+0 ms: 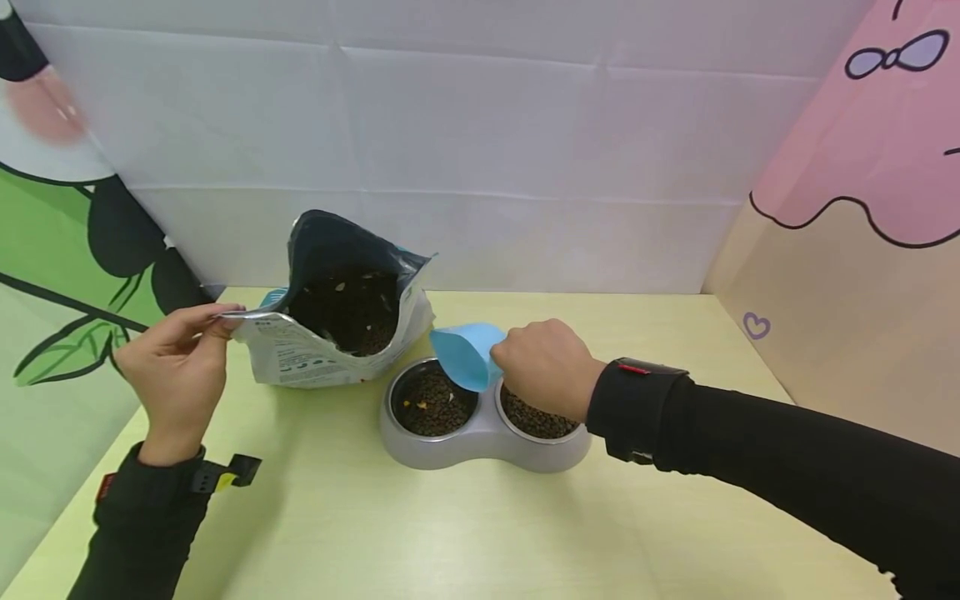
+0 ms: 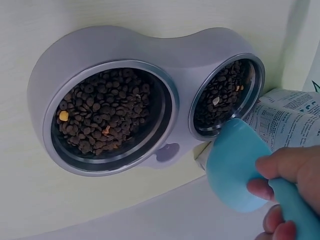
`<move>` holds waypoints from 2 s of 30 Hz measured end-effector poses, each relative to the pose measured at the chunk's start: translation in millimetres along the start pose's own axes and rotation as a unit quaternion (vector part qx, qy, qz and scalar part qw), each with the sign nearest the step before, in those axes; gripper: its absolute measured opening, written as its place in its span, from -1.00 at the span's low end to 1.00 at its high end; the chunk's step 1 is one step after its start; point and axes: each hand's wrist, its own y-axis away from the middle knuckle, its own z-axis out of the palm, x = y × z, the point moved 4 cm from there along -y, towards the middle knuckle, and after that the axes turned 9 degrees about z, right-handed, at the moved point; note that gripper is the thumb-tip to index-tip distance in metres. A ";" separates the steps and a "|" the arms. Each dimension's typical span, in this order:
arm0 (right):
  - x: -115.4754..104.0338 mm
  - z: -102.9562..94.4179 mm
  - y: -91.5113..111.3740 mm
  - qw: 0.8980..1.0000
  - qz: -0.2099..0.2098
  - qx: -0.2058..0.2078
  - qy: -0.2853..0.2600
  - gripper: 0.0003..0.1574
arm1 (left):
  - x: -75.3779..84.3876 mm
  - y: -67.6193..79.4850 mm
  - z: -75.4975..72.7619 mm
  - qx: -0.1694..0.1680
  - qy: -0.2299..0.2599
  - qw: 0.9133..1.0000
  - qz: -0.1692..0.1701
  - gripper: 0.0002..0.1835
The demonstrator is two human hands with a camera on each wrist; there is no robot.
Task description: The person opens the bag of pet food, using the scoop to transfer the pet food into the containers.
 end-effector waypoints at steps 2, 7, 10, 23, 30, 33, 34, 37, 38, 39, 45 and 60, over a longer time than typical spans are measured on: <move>1.1 1.2 0.2 1.000 0.004 -0.001 -0.007 -0.85 | -0.1 0.3 0.0 0.000 -0.002 1.000 0.000 -0.87; 4.8 4.5 1.3 1.000 0.013 -0.001 -0.018 -0.90 | -0.6 0.3 0.3 0.001 -0.003 1.000 0.004 -0.87; 7.6 4.5 2.9 1.000 0.015 0.014 -0.022 -0.88 | -0.2 -0.5 0.6 0.003 -0.001 1.000 0.007 -0.87; 37.2 15.8 23.2 0.993 0.092 0.013 -0.071 -0.84 | -0.7 -9.3 1.7 0.002 -0.010 1.000 -0.015 -0.89; 57.1 29.3 41.0 0.984 0.134 0.003 -0.116 -0.81 | -1.7 -17.9 2.4 -0.004 -0.026 1.000 -0.016 -0.92; 66.5 33.4 49.0 0.981 0.153 0.001 -0.118 -0.78 | -3.7 -22.8 2.7 -0.006 -0.030 0.999 -0.015 -0.92; 69.7 34.8 52.3 0.980 0.162 -0.001 -0.119 -0.77 | -4.8 -24.5 3.3 -0.004 -0.029 0.999 -0.018 -0.93; 78.8 39.6 62.7 0.974 0.193 -0.013 -0.122 -0.78 | -9.9 -29.4 4.3 -0.004 -0.035 0.999 -0.026 -0.91; 81.7 41.4 66.6 0.971 0.203 -0.018 -0.124 -0.80 | -12.3 -30.8 4.6 -0.004 -0.037 0.999 -0.033 -0.91; 84.2 43.4 70.6 0.968 0.213 -0.023 -0.128 -0.81 | -14.7 -32.3 4.9 -0.003 -0.038 0.998 -0.040 -0.91; 97.0 55.8 97.3 0.959 0.246 -0.029 -0.139 -0.79 | -27.7 -43.9 6.7 -0.003 -0.030 0.997 -0.077 -0.91; 118.4 92.7 137.7 0.948 0.292 -0.002 -0.127 -0.66 | -52.2 -74.7 6.6 -0.026 -0.043 0.985 -0.164 -0.88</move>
